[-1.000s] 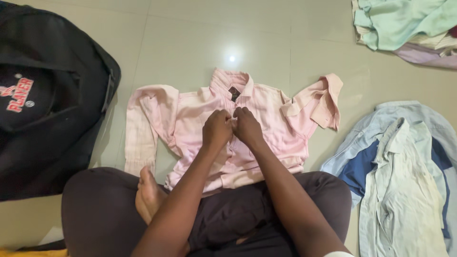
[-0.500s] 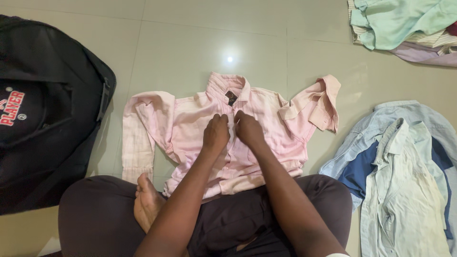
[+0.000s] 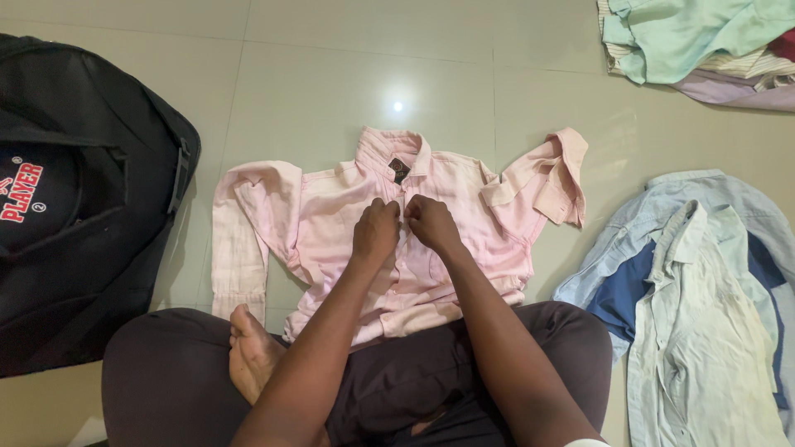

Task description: The person buttons a shirt, spreads it flat on the floor, and folds it into a small rectangle before placing it inside a black bag.

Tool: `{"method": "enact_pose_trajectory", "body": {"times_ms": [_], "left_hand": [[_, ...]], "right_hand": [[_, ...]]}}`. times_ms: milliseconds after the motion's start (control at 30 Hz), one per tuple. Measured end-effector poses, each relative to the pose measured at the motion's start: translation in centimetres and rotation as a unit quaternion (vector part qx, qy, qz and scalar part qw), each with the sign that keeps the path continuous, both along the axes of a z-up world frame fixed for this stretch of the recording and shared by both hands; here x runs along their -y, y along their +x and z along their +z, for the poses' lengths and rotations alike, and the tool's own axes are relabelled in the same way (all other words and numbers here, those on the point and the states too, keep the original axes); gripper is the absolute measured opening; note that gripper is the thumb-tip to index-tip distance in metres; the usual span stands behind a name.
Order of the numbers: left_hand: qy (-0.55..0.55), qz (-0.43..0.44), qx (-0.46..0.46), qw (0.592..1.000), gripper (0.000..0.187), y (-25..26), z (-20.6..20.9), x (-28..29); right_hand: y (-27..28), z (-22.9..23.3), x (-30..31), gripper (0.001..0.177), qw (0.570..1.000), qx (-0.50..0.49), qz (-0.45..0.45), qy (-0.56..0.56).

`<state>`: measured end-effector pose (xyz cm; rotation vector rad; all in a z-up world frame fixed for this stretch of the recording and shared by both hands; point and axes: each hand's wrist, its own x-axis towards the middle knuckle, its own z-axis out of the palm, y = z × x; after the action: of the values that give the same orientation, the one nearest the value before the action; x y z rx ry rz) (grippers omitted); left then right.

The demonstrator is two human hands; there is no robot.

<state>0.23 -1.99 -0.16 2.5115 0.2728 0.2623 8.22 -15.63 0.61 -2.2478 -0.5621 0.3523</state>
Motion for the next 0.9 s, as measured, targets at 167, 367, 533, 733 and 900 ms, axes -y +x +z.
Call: {"method": "enact_pose_trajectory", "body": {"times_ms": [167,367,533,733,900], "left_hand": [[0.011,0.01,0.029,0.999,0.013,0.4,-1.7,-0.1],[0.003,0.015,-0.01,1.0,0.017,0.7,-1.9,-0.6],[-0.009,-0.001,0.012,1.0,0.026,0.5,-1.5,-0.5],[-0.065,0.031,0.018,0.997,0.019,0.9,-1.7,-0.8],[-0.333,0.047,-0.03,0.941,0.008,1.0,-0.7,-2.9]], "right_hand": [[0.2,-0.6,0.0,0.014,1.0,-0.007,0.005,-0.007],[0.6,-1.2,0.3,0.014,0.999,-0.003,0.023,0.025],[0.1,-1.1,0.1,0.02,1.0,-0.019,0.012,0.019],[0.4,-1.7,0.1,0.023,1.0,-0.016,0.026,0.0],[1.1,-2.8,0.3,0.024,0.999,-0.004,0.034,0.036]]}}
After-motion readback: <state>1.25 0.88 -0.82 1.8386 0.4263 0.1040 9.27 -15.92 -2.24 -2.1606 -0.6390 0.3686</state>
